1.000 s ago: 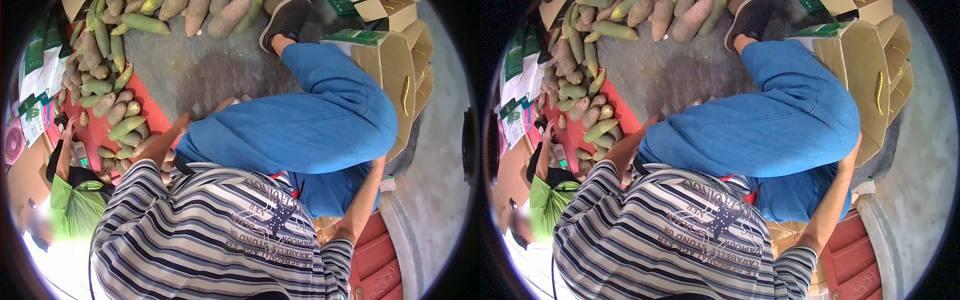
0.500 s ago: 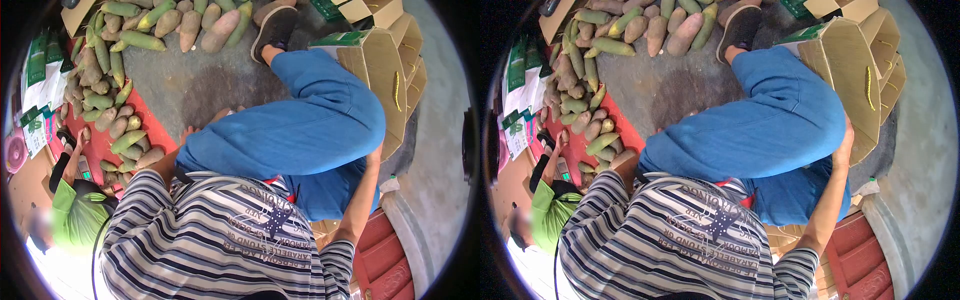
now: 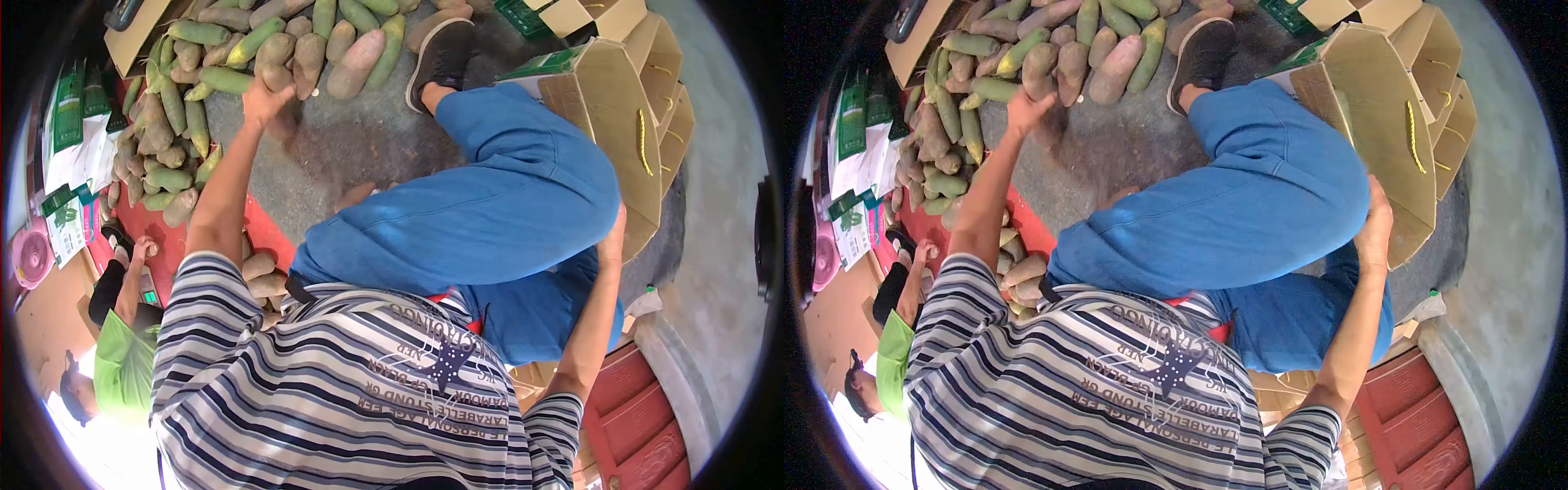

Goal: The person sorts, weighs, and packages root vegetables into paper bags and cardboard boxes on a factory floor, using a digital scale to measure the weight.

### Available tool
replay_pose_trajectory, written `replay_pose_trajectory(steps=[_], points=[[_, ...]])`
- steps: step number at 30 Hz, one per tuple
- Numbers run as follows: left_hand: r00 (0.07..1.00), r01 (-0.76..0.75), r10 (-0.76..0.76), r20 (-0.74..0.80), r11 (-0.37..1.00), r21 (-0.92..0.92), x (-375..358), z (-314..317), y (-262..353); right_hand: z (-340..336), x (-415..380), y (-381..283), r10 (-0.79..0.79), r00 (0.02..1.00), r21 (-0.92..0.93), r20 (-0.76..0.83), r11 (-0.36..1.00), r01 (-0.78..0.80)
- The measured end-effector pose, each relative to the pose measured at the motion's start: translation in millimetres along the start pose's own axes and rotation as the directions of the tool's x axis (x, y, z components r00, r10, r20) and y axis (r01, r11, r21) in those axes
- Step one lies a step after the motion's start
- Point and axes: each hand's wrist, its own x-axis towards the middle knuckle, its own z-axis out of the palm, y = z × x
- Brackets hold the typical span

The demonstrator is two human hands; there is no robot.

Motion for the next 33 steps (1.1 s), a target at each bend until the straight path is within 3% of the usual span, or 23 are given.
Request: replay_pose_trajectory(steps=[2, 5, 8, 10, 12, 14, 16, 18, 21, 25, 28, 29, 32, 33], points=[[0.987, -0.101, 0.099, -0.124, 0.995, -0.009, 33.4, 0.8, 3.3, -0.7, 1.1, -7.4, -0.023, 1.0, -0.043, -0.002, 0.999, 0.023], [0.995, -0.033, 0.009, -0.099, 0.969, -0.244, 50.5, -15.5, 35.1, -0.3, 1.4, -6.3, -0.006, 1.0, -0.062, -0.016, 0.998, 0.005], [0.998, -0.056, 0.056, -0.022, 0.732, -0.679, 28.3, -54.5, 120.8, 0.1, 2.5, 1.6, -0.035, 0.999, -0.08, -0.021, 0.996, 0.033], [0.981, -0.186, 0.177, -0.076, 0.766, -0.615, 11.9, -81.2, 178.5, -2.9, 5.8, 1.0, 0.03, 0.998, -0.059, 0.059, 0.998, -0.027], [0.938, -0.33, 0.326, -0.119, 0.729, -0.6, -2.7, -93.3, 240.8, 4.7, 3.0, 11.5, 0.008, 1.0, -0.062, -0.031, 0.998, -0.01], [0.85, -0.441, 0.522, -0.072, 0.629, -0.64, -24.2, -104.7, 312.5, -0.3, 1.2, 3.1, -0.09, 0.995, -0.157, -0.051, 0.984, 0.081], [0.733, -0.571, 0.68, -0.017, 0.601, -0.56, -51.2, -114.1, 380.2, -1.5, -1.3, -3.4, -0.1, 0.993, -0.157, -0.056, 0.983, 0.09], [0.53, -0.546, 0.846, -0.055, 0.291, -0.785, -69.3, -112.9, 443.6, -2.2, -2.7, -5.9, -0.1, 0.993, -0.155, -0.056, 0.984, 0.091], [0.341, -0.923, 0.939, -0.055, 0.323, -0.209, -90.7, -99.4, 488.5, -1.0, -2.7, 0.5, -0.087, 0.996, -0.158, -0.033, 0.984, 0.081], [0.283, -0.904, 0.959, 0.022, 0.274, -0.329, -118.4, -97.5, 487.8, 1.6, 0.1, 7.6, -0.065, 0.998, -0.14, 0.021, 0.988, 0.068], [0.203, -0.915, 0.967, 0.156, 0.244, -0.32, -139.6, -99.6, 482.5, 4.8, -2.7, 10.2, -0.065, 0.997, -0.108, -0.033, 0.992, 0.061], [0.17, -0.939, 0.963, 0.209, 0.223, -0.264, -144.2, -98.5, 482.2, 2.3, -3.0, 8.7, -0.039, 0.998, -0.167, 0.043, 0.985, 0.046], [0.188, -0.971, 0.913, 0.361, 0.229, -0.074, -144.1, -104.9, 486.3, -15.3, -28.2, -11.5, -0.186, 0.974, -0.385, -0.127, 0.915, 0.124], [0.187, -0.974, 0.921, 0.341, 0.219, -0.059, -141.2, -104.1, 485.4, -32.5, -44.7, -26.9, -0.28, 0.933, -0.317, -0.227, 0.927, 0.201]])
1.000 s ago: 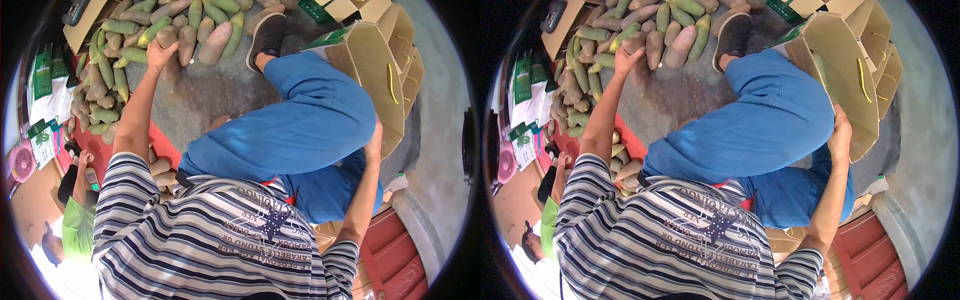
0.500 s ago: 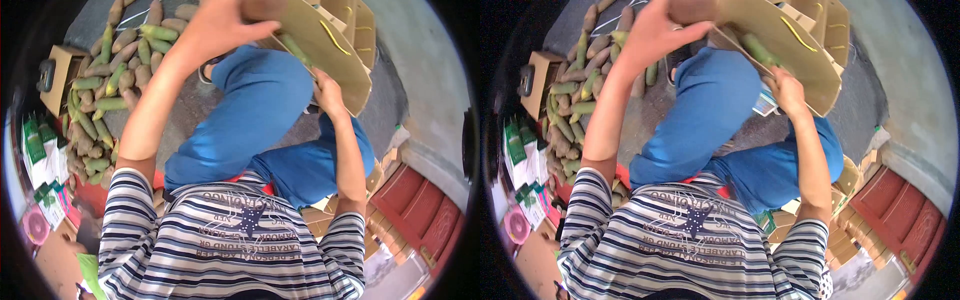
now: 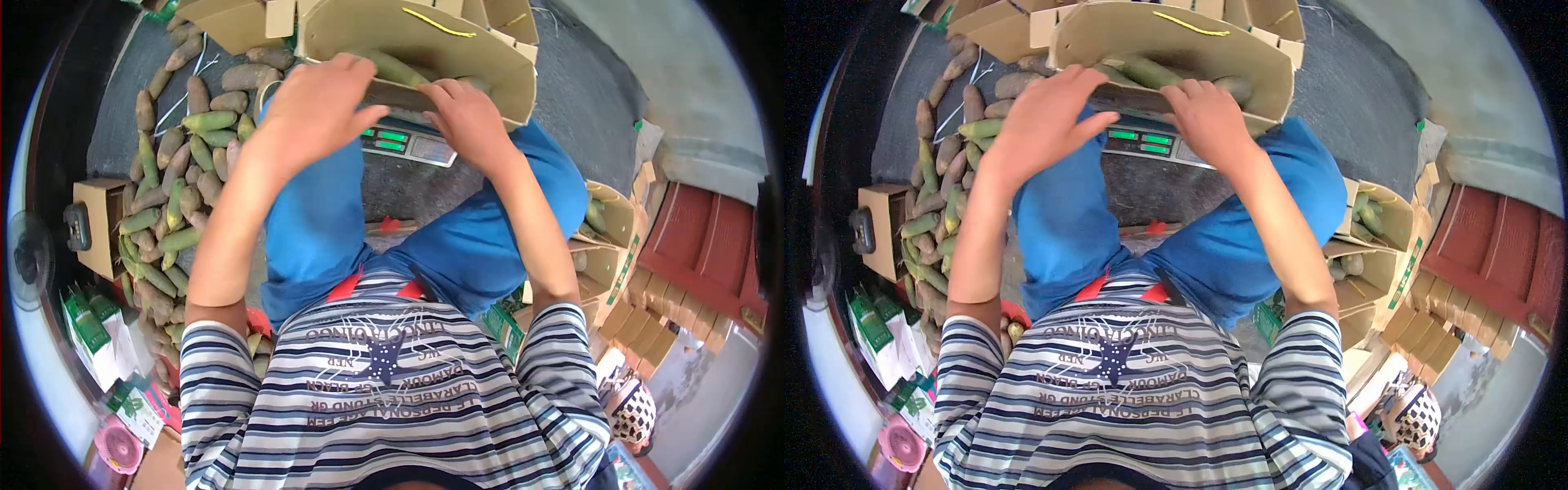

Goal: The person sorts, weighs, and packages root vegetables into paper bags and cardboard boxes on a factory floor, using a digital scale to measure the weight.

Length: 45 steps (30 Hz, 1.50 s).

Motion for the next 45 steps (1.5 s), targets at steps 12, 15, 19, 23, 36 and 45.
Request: replay_pose_trajectory(steps=[12, 15, 19, 23, 36, 45], points=[[0.998, 0.049, -0.05, -0.047, 0.999, -0.006, -5.9, -7.9, 4.1, -14.3, -326.7, -64.0, 0.212, -0.073, -0.118, 0.975, 0.207, -0.971], [0.998, 0.048, -0.048, -0.031, 0.999, -0.013, -3.3, -5.4, 7.8, 41.5, -249.4, -39.0, 0.514, 0.242, 0.311, 0.823, -0.05, -0.949], [0.998, 0.061, -0.061, -0.015, 0.998, 0.006, -2.1, -7.1, 9.8, 94.6, -93.4, 9.1, 0.639, 0.382, 0.677, 0.668, -0.307, -0.669], [0.997, 0.049, -0.049, -0.051, 0.999, 0.001, -4.7, -4.0, 8.5, 119.9, 21.3, 43.9, 0.665, 0.414, 0.767, 0.622, -0.41, -0.493], [0.994, 0.054, -0.057, -0.093, 0.998, -0.031, -10.0, -7.7, 5.3, 134.3, 59.1, 58.4, 0.699, 0.373, 0.772, 0.61, -0.417, -0.48], [0.991, 0.048, -0.056, -0.12, 0.997, -0.064, -12.9, -8.7, 0.2, 133.7, 61.2, 53.2, 0.712, 0.358, 0.778, 0.604, -0.426, -0.462]])
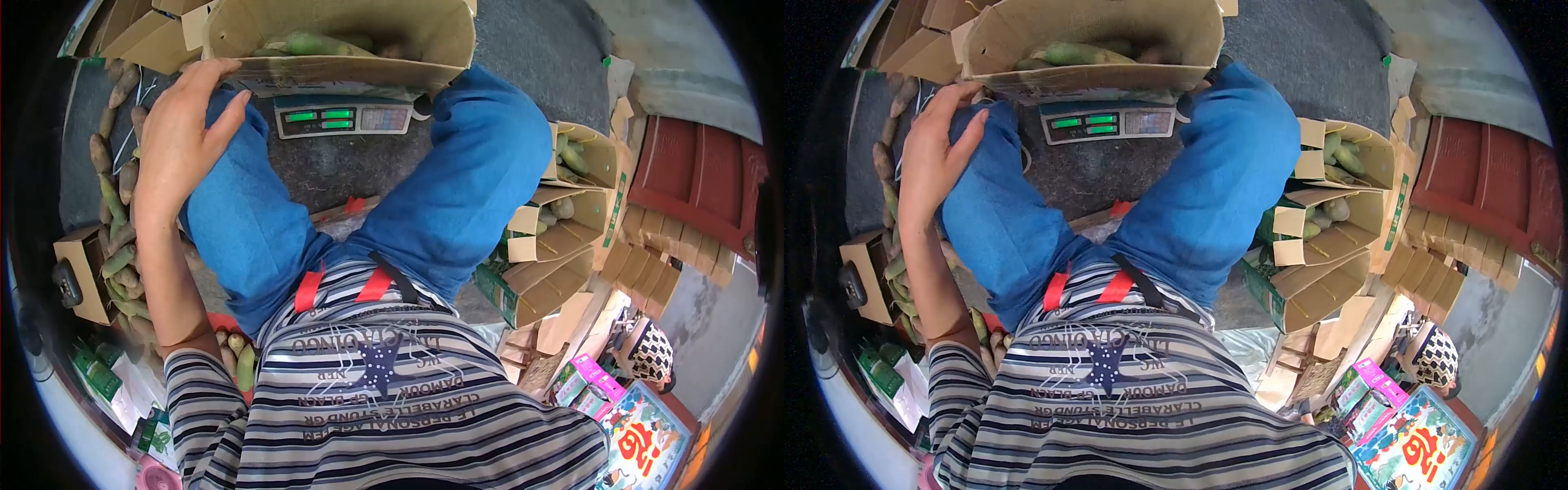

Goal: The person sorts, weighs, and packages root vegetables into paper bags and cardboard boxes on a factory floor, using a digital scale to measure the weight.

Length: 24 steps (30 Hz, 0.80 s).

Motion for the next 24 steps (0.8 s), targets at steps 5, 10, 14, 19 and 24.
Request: replay_pose_trajectory(steps=[5, 10, 14, 19, 24], points=[[1.0, 0.002, -0.002, -0.003, 1.0, -0.009, -0.5, -4.3, 2.6, 34.1, -1.3, -15.9, -0.007, 1.0, 0.061, 0.018, 0.998, 0.006], [1.0, -0.018, 0.018, -0.012, 0.999, -0.033, -2.1, -6.4, -0.4, 78.2, 0.5, -28.5, -0.034, 0.997, 0.127, 0.067, 0.992, 0.026], [1.0, 0.004, -0.004, -0.022, 1.0, -0.017, -6.6, -7.7, -1.2, 83.0, 6.9, -19.7, -0.051, 0.995, 0.16, 0.087, 0.987, 0.037], [0.995, -0.01, -0.004, -0.102, 0.99, -0.144, -11.1, -8.0, -7.8, 54.5, 2.1, 9.3, -0.041, 0.995, 0.178, 0.093, 0.984, 0.024], [0.8, -0.071, -0.333, -0.499, 0.773, -0.631, -31.6, 8.5, -65.3, -59.5, -39.9, 66.3, 0.067, 0.995, 0.165, 0.075, 0.983, -0.079]])
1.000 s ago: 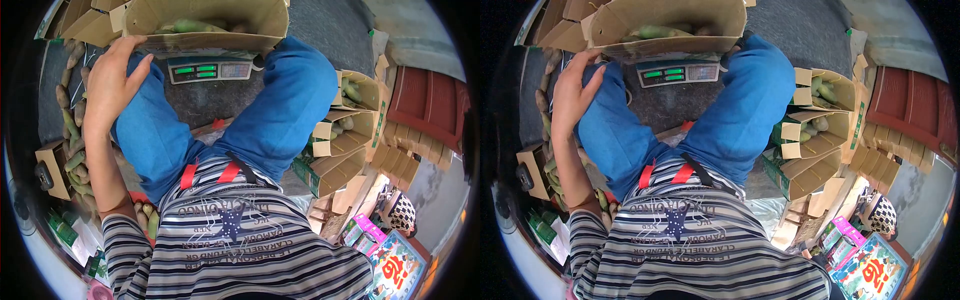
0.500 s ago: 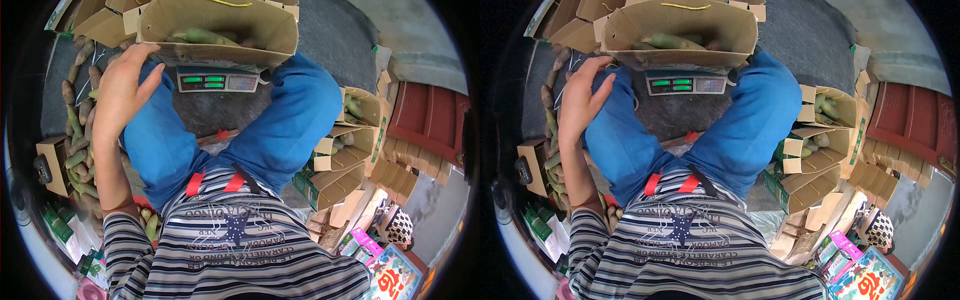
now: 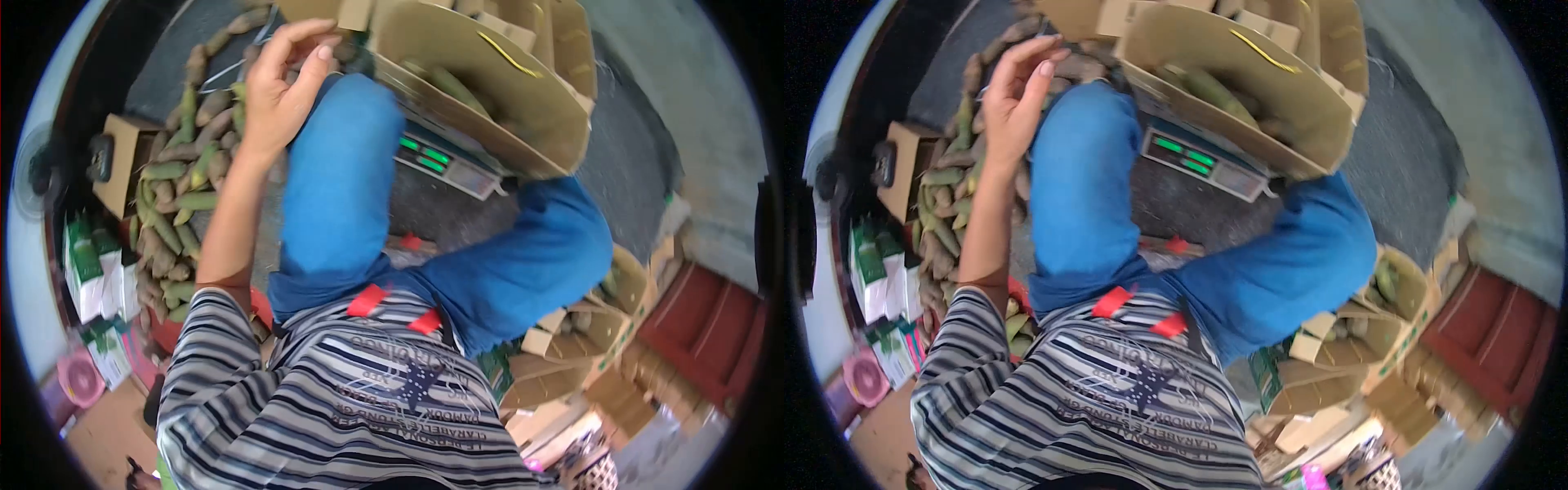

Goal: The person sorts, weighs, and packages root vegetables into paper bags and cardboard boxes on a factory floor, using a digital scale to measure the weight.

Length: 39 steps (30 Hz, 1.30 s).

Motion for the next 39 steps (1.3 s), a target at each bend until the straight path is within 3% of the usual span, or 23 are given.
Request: replay_pose_trajectory(steps=[1, 3, 5, 6, 7, 8, 10, 14, 15, 16, 17, 18, 19, 20, 21, 23, 24, 26, 28, 31, 33, 36, 39], points=[[0.992, 0.071, -0.08, -0.093, 0.993, -0.097, -5.2, -9.2, -22.2, -34.7, -14.0, 10.5, 0.025, 0.999, 0.001, -0.027, 1.0, -0.025], [0.947, 0.258, -0.273, -0.169, 0.961, -0.101, -27.4, -32.9, -74.9, -108.1, -46.6, 34.9, 0.07, 0.994, 0.007, -0.087, 0.998, -0.07], [0.908, 0.407, -0.385, -0.166, 0.904, 0.129, -66.4, -59.9, -125.8, -171.0, -89.4, 62.6, 0.116, 0.982, 0.016, -0.146, 0.993, -0.114], [0.901, 0.432, -0.403, -0.162, 0.871, 0.234, -90.3, -73.4, -151.9, -207.5, -112.6, 73.3, 0.141, 0.975, 0.023, -0.169, 0.99, -0.139], [0.893, 0.43, -0.434, -0.123, 0.738, 0.52, -124.6, -91.4, -160.4, -238.2, -136.6, 81.0, 0.172, 0.967, 0.02, -0.19, 0.985, -0.171], [0.894, 0.389, -0.438, -0.094, 0.655, 0.648, -150.2, -107.6, -189.0, -269.4, -161.0, 87.0, 0.183, 0.959, 0.023, -0.217, 0.983, -0.182], [0.865, 0.39, -0.489, -0.114, 0.511, 0.766, -176.7, -122.4, -202.3, -323.2, -206.8, 88.9, 0.203, 0.944, 0.044, -0.261, 0.979, -0.199], [0.797, 0.435, -0.59, -0.132, 0.407, 0.803, -179.2, -129.2, -216.5, -394.8, -271.5, 51.8, 0.145, 0.957, 0.144, -0.252, 0.983, -0.111], [0.791, 0.429, -0.599, -0.127, 0.393, 0.814, -177.4, -128.3, -227.2, -394.2, -275.8, 34.6, -0.016, 0.963, -0.018, -0.268, 1.0, 0.011], [0.784, 0.422, -0.609, -0.122, 0.378, 0.824, -176.7, -127.3, -238.2, -322.1, -262.1, -10.8, -0.473, 0.809, -0.769, -0.35, 0.638, 0.041], [0.748, 0.45, -0.651, -0.13, 0.353, 0.82, -174.8, -123.7, -249.3, -285.7, -252.5, -48.2, -0.754, 0.627, -0.979, -0.196, 0.193, -0.073], [0.729, 0.498, -0.672, -0.132, 0.387, 0.776, -177.6, -121.2, -269.3, -230.9, -249.3, -94.3, -0.776, 0.628, -0.983, 0.062, 0.06, 0.172], [0.711, 0.538, -0.693, -0.117, 0.43, 0.725, -183.3, -118.8, -297.9, -226.6, -242.6, -124.0, -0.757, 0.653, -0.989, -0.002, 0.1, 0.113], [0.694, 0.576, -0.713, -0.098, 0.468, 0.671, -185.8, -116.0, -324.2, -119.9, -246.5, -137.4, -0.877, 0.43, -0.959, 0.213, -0.104, 0.263], [0.61, 0.611, -0.792, -0.029, 0.446, 0.654, -185.2, -114.4, -341.6, -92.8, -244.1, -155.3, -0.85, 0.483, -0.943, 0.208, -0.044, 0.329], [0.558, 0.603, -0.818, -0.139, 0.284, 0.745, -179.7, -95.3, -337.0, -30.2, -233.4, -167.3, -0.793, 0.541, -0.912, 0.281, -0.045, 0.408], [0.532, 0.597, -0.82, -0.212, 0.186, 0.78, -179.3, -95.4, -328.9, -0.5, -225.3, -172.6, -0.695, 0.58, -0.896, 0.425, -0.23, 0.381], [0.536, 0.597, -0.797, -0.278, 0.125, 0.792, -169.8, -85.3, -307.3, 39.7, -196.8, -175.5, -0.441, 0.62, -0.74, 0.649, -0.553, 0.382], [0.568, 0.573, -0.765, -0.303, 0.104, 0.813, -163.7, -80.4, -282.8, 68.4, -169.6, -167.9, -0.227, 0.678, -0.638, 0.699, -0.626, 0.448], [0.657, 0.53, -0.7, -0.279, 0.166, 0.832, -173.5, -77.7, -263.6, 60.1, -113.8, -145.2, -0.115, 0.58, -0.464, 0.806, -0.732, 0.499], [0.714, 0.531, -0.642, -0.28, 0.235, 0.814, -200.0, -90.8, -282.0, 53.7, -90.2, -126.4, -0.055, 0.644, -0.429, 0.763, -0.789, 0.44], [0.891, 0.44, -0.333, -0.308, 0.465, 0.769, -234.5, -119.6, -305.6, 51.4, -80.8, -123.7, -0.003, 0.65, -0.366, 0.76, -0.828, 0.425], [0.823, 0.568, -0.484, -0.298, 0.708, 0.419, -173.6, -108.7, -220.0, 43.6, -75.4, -125.6, -0.031, 0.584, -0.376, 0.811, -0.792, 0.48]])
